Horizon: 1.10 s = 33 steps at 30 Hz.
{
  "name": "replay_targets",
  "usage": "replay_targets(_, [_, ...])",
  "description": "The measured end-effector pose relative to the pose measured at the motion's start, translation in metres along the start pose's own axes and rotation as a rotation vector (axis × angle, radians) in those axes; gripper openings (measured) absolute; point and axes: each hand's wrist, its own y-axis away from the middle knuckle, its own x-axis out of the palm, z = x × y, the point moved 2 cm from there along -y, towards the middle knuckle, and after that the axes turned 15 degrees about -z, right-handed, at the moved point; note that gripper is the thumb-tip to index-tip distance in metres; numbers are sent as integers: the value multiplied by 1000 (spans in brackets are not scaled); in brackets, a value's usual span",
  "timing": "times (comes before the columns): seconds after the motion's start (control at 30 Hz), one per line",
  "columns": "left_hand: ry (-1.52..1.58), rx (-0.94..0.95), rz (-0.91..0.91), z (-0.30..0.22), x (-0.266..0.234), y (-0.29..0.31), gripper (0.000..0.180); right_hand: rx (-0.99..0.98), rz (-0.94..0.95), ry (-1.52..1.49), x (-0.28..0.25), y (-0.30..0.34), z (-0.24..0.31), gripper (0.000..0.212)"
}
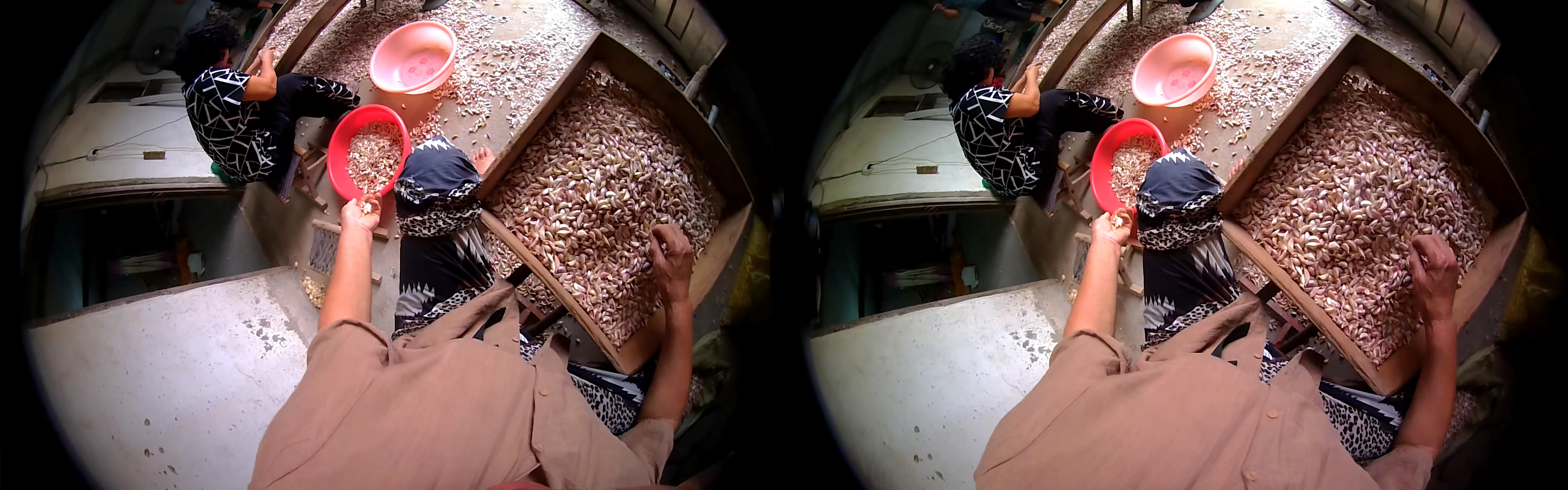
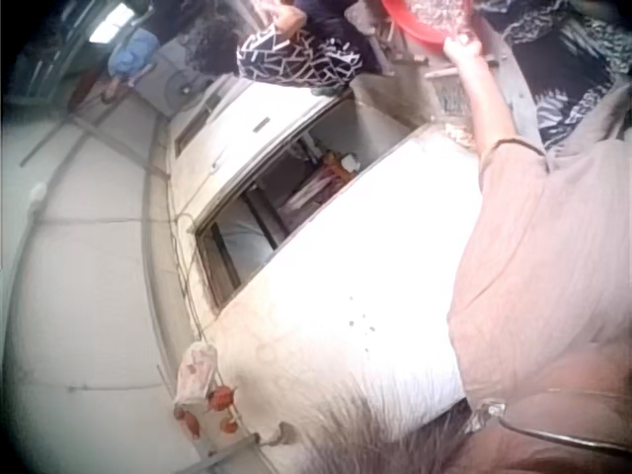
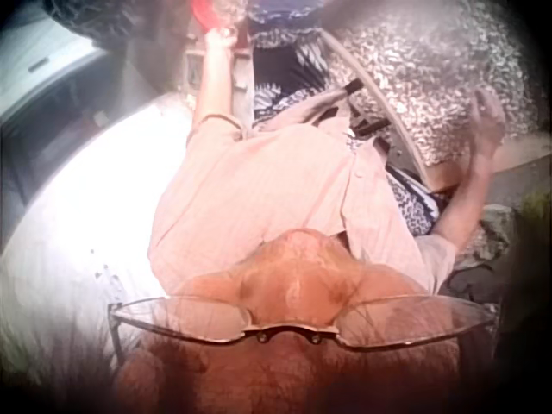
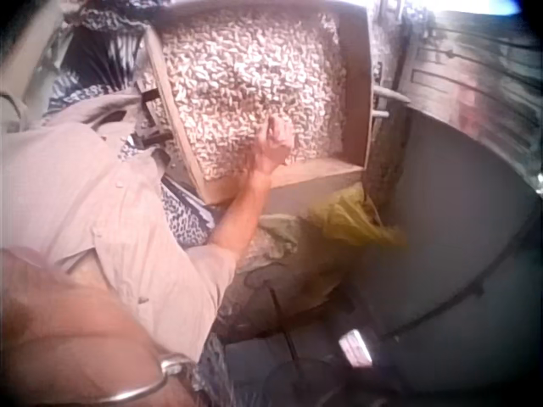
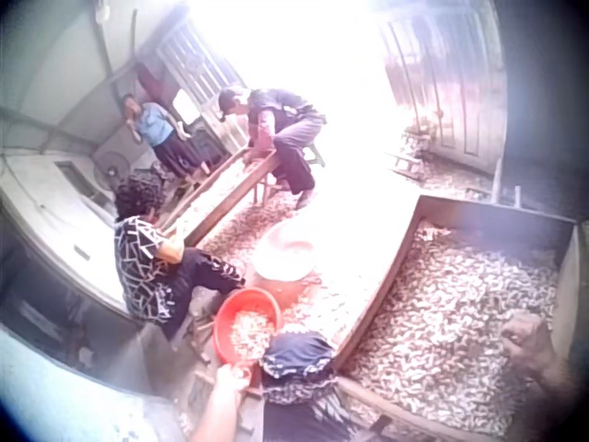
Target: The person sorts garlic cloves from a wooden tray by hand, picking through the cloves and moving them within the tray.
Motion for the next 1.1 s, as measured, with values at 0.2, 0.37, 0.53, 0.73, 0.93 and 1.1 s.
replay_targets(0.2, [-190,344,38,-103,116,16,56,-64,-62,70,-15,1,-25,12])
replay_targets(0.37, [-758,737,-219,-99,144,67,83,-15,-35,116,-11,-9,-31,13])
replay_targets(0.53, [-801,1075,271,-1,197,126,46,93,-10,104,-23,-2,-39,16])
replay_targets(0.73, [-986,1526,909,185,198,257,23,153,21,194,-27,8,-55,20])
replay_targets(0.93, [-1454,1032,1377,324,142,284,31,221,-132,217,-46,-13,-65,21])
replay_targets(1.1, [-1737,1178,1508,405,117,275,36,200,-204,226,-61,-24,-65,20])
